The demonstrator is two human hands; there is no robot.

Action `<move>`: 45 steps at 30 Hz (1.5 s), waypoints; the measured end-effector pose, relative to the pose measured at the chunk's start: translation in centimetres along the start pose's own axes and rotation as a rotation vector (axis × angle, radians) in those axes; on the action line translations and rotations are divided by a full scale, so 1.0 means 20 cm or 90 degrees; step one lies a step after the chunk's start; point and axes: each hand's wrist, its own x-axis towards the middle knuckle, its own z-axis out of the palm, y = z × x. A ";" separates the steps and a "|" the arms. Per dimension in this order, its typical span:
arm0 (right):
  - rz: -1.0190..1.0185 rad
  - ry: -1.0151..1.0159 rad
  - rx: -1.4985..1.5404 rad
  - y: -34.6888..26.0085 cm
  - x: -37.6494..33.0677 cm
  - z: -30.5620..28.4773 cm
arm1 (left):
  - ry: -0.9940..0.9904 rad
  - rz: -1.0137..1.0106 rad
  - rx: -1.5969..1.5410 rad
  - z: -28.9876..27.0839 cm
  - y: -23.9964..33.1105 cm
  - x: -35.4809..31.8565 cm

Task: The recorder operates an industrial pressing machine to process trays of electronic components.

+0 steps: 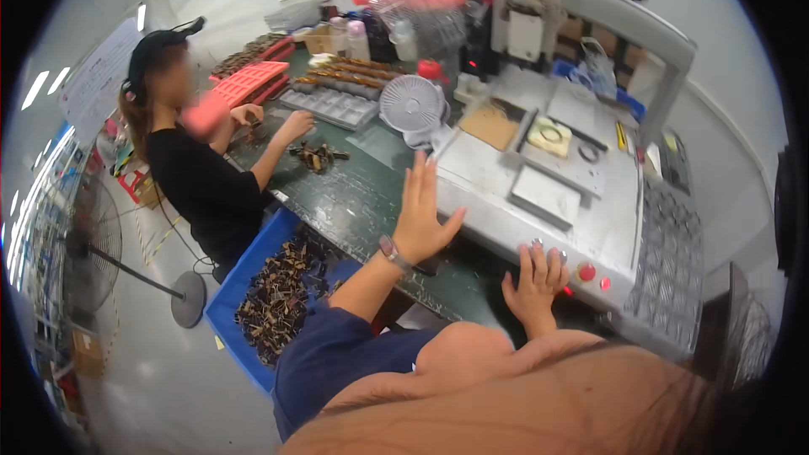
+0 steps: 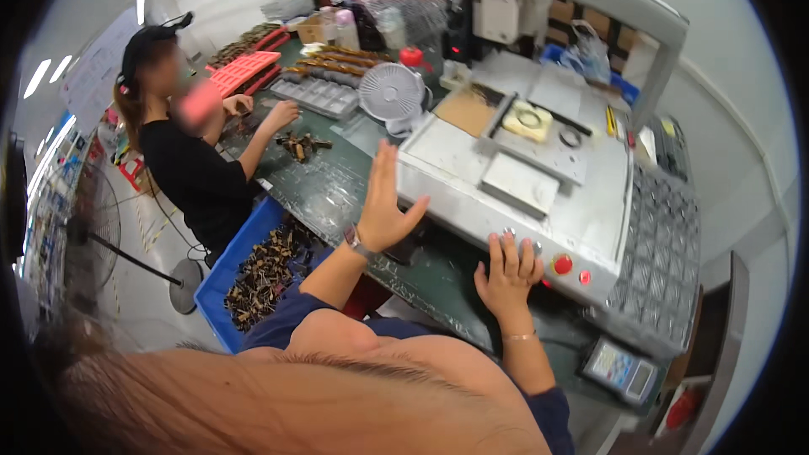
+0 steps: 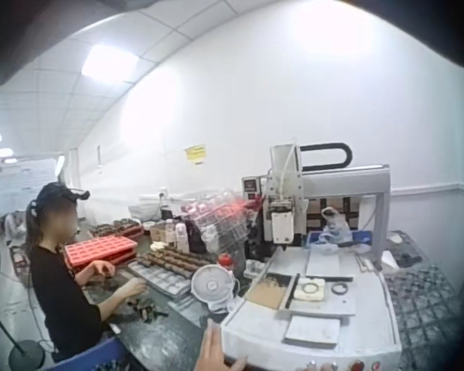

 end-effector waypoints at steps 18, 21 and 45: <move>0.060 -0.045 0.011 0.06 -0.10 0.08 | 0.299 0.443 -0.317 -0.64 0.46 0.61; 0.040 0.014 -0.039 0.05 -0.03 0.02 | 0.271 0.452 -0.342 -0.63 0.48 0.60; 0.031 0.044 -0.060 0.02 -0.02 0.03 | 0.306 0.533 -0.354 -0.62 0.53 0.65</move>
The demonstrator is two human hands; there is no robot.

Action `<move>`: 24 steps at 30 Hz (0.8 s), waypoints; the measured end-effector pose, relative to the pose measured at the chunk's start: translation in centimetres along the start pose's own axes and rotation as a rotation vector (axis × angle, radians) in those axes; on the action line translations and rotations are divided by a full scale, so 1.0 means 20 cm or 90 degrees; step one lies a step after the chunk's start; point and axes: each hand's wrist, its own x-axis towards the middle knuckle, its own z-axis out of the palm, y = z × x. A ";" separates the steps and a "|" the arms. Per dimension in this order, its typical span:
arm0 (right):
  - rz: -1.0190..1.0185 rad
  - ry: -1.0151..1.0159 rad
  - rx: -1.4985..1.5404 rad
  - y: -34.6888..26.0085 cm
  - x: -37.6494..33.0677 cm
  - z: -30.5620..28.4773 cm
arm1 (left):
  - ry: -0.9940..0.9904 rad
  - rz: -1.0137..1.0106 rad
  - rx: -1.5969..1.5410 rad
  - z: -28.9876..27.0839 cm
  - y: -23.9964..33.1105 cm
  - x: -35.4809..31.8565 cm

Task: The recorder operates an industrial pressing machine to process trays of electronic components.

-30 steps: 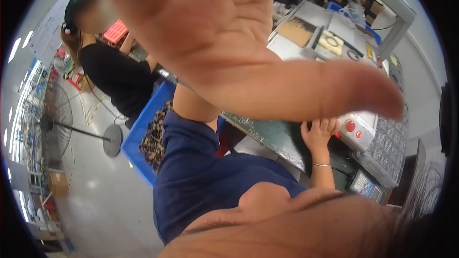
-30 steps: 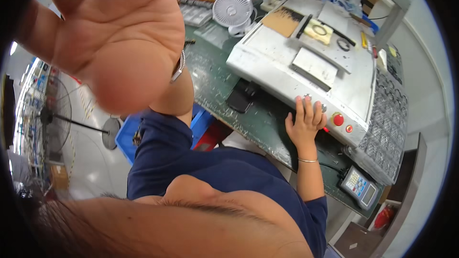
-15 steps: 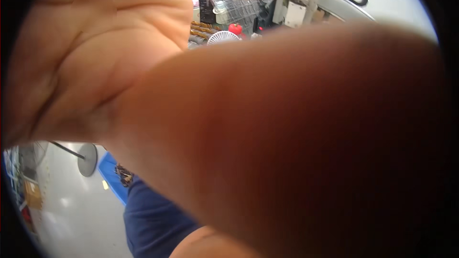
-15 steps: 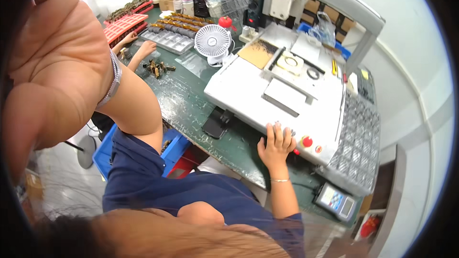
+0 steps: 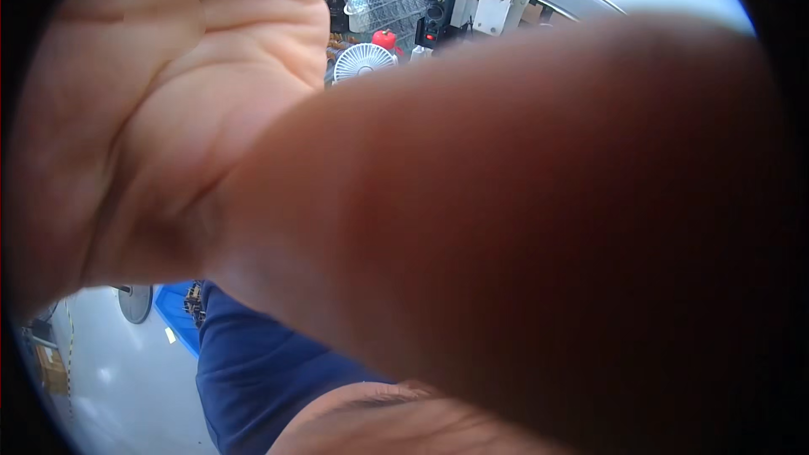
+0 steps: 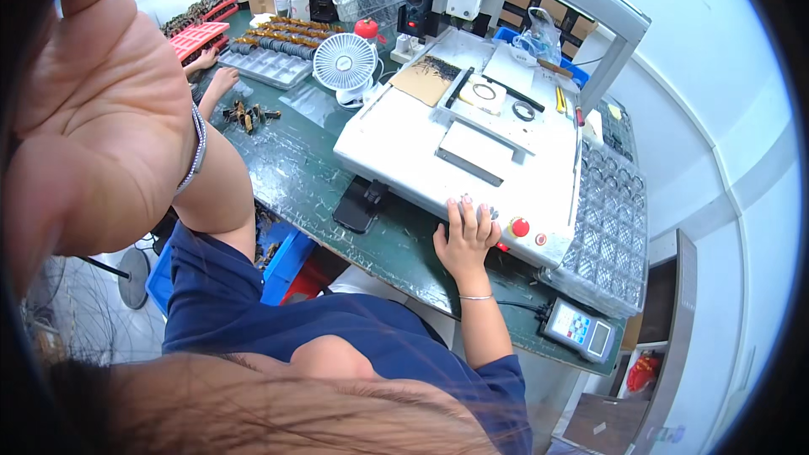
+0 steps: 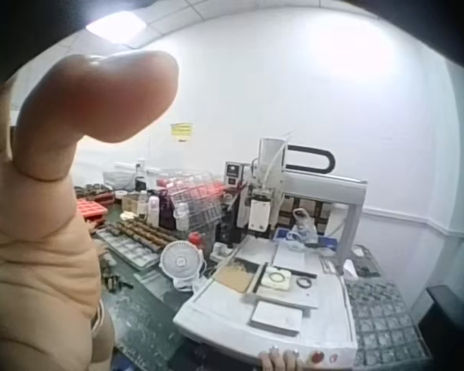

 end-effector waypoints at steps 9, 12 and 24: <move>0.012 -0.011 -0.001 -0.07 -0.06 0.04 | 0.029 0.099 0.064 0.08 -0.34 0.06; -0.006 -0.010 0.003 -0.02 -0.03 0.02 | -0.002 0.130 0.130 0.25 -0.57 -0.02; -0.002 -0.035 0.010 0.01 -0.01 -0.02 | -0.126 -0.089 0.325 0.66 -1.12 -0.97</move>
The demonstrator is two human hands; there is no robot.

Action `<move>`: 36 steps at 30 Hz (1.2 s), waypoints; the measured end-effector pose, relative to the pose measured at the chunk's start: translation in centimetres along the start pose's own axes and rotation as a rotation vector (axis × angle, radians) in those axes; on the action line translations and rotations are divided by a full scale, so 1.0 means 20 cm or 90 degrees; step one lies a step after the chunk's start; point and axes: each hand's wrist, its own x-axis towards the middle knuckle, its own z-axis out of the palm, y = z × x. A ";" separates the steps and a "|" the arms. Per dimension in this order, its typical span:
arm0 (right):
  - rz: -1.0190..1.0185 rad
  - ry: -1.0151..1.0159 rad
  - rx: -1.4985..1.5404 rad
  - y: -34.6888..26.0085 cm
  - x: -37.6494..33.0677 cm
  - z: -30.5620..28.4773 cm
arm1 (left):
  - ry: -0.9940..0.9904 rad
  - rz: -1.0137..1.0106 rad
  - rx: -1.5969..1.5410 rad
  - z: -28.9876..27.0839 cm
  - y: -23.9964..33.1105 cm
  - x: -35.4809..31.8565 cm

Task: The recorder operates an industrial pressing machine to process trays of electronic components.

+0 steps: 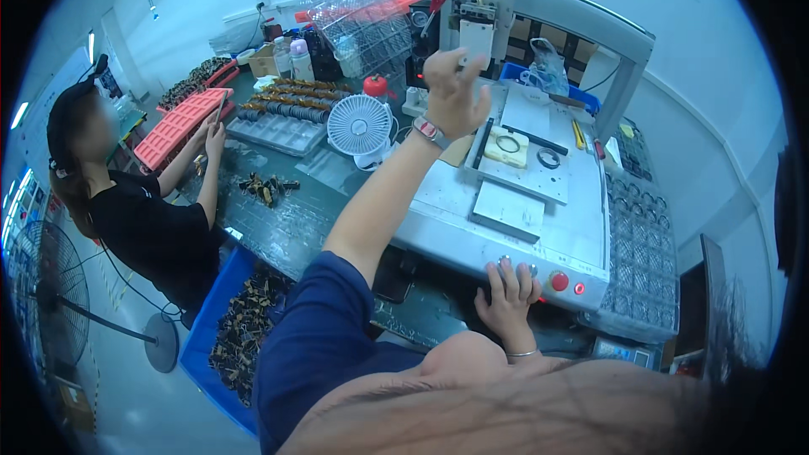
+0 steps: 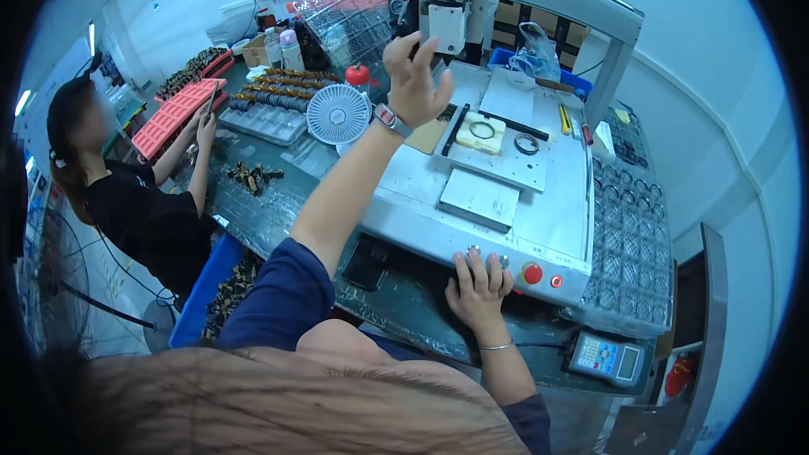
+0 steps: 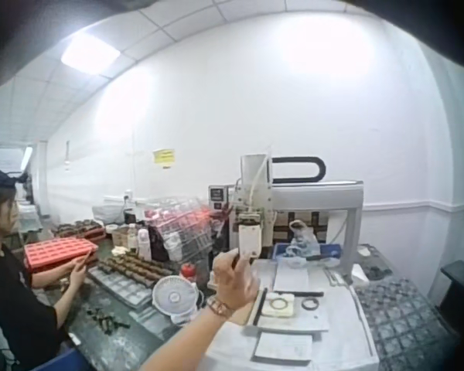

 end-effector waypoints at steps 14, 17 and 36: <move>-0.007 -0.008 -0.004 0.03 0.01 0.01 | -0.885 -0.437 0.085 0.00 -0.12 -0.37; 0.003 -0.014 0.005 0.03 0.02 0.01 | -0.913 -0.393 0.088 -0.01 -0.09 -0.37; 0.017 -0.009 0.006 0.02 0.01 0.02 | -0.492 -0.569 -0.043 0.03 -0.12 -0.36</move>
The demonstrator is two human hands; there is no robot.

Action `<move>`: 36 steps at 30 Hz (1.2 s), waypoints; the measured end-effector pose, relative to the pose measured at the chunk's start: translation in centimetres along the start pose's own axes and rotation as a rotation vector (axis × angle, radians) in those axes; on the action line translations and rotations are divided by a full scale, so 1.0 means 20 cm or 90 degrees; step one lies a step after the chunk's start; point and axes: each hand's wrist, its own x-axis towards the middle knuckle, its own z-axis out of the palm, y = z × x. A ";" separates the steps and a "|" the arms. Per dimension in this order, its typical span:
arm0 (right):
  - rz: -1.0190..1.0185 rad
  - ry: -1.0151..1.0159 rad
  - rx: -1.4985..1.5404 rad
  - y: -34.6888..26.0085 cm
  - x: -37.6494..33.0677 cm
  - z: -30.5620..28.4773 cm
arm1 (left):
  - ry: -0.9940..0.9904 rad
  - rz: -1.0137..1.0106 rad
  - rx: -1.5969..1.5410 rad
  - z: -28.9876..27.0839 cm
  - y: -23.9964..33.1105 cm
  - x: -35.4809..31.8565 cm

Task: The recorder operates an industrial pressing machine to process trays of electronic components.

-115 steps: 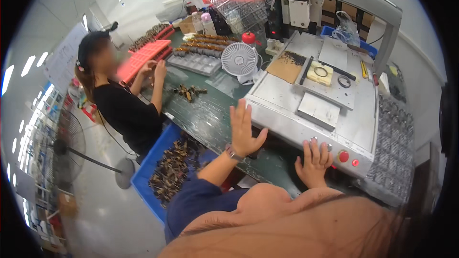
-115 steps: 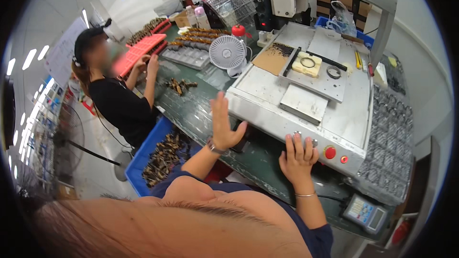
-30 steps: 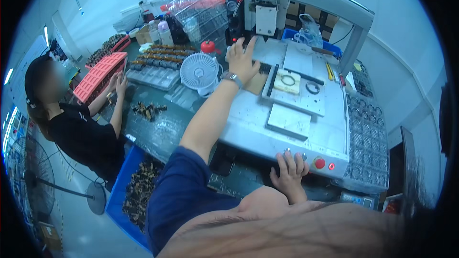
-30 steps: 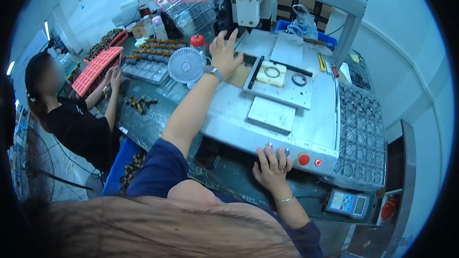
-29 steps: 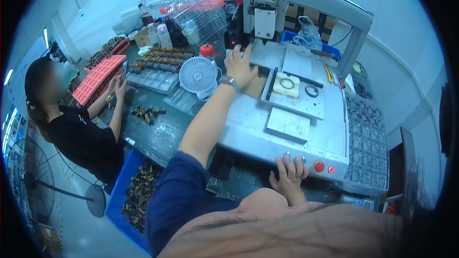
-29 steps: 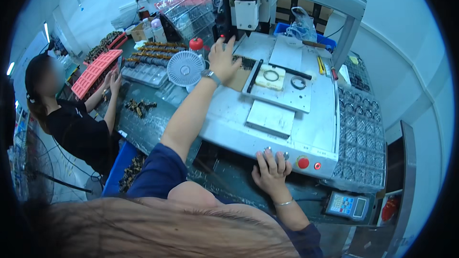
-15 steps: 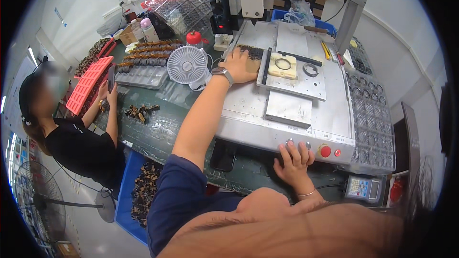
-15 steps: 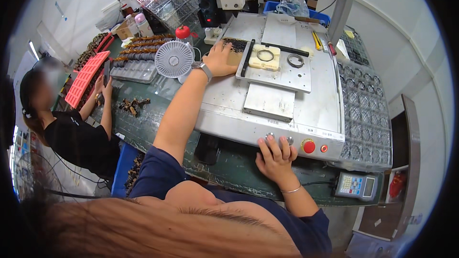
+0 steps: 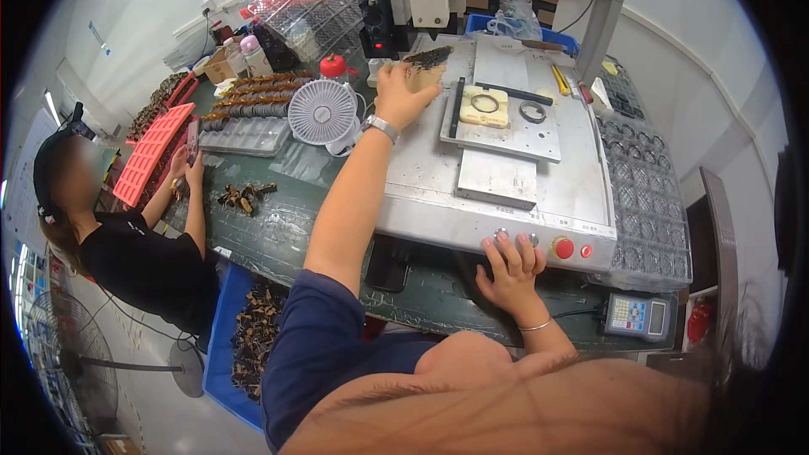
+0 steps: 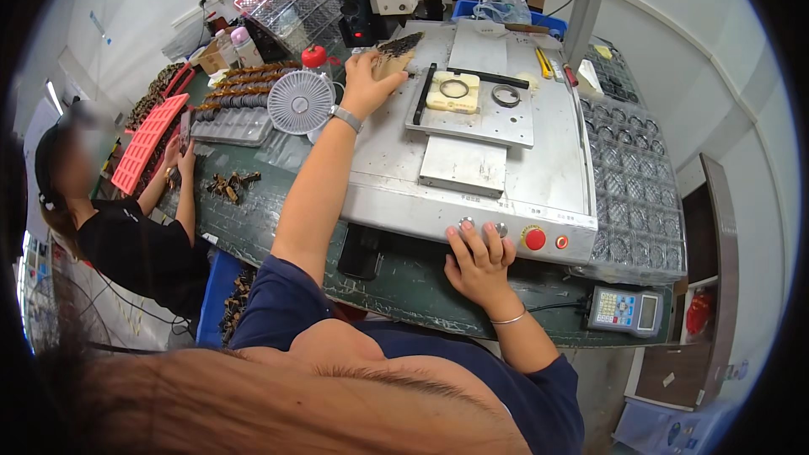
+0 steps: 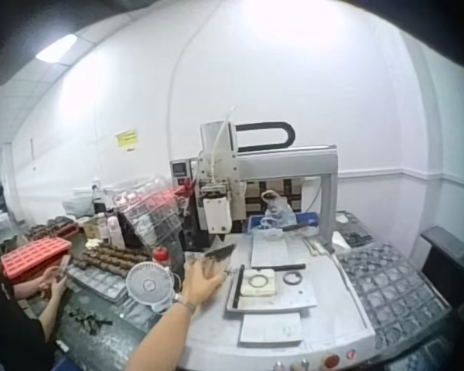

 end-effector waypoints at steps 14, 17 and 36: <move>-0.004 0.010 -0.003 -0.01 0.01 -0.01 | 0.040 -0.109 -0.175 0.03 -0.06 0.02; 0.003 0.016 -0.006 -0.01 0.00 0.01 | 0.026 -0.095 -0.089 0.01 0.00 -0.01; 0.033 0.061 -0.058 -0.05 0.02 0.02 | 0.033 0.059 0.039 0.03 0.07 -0.06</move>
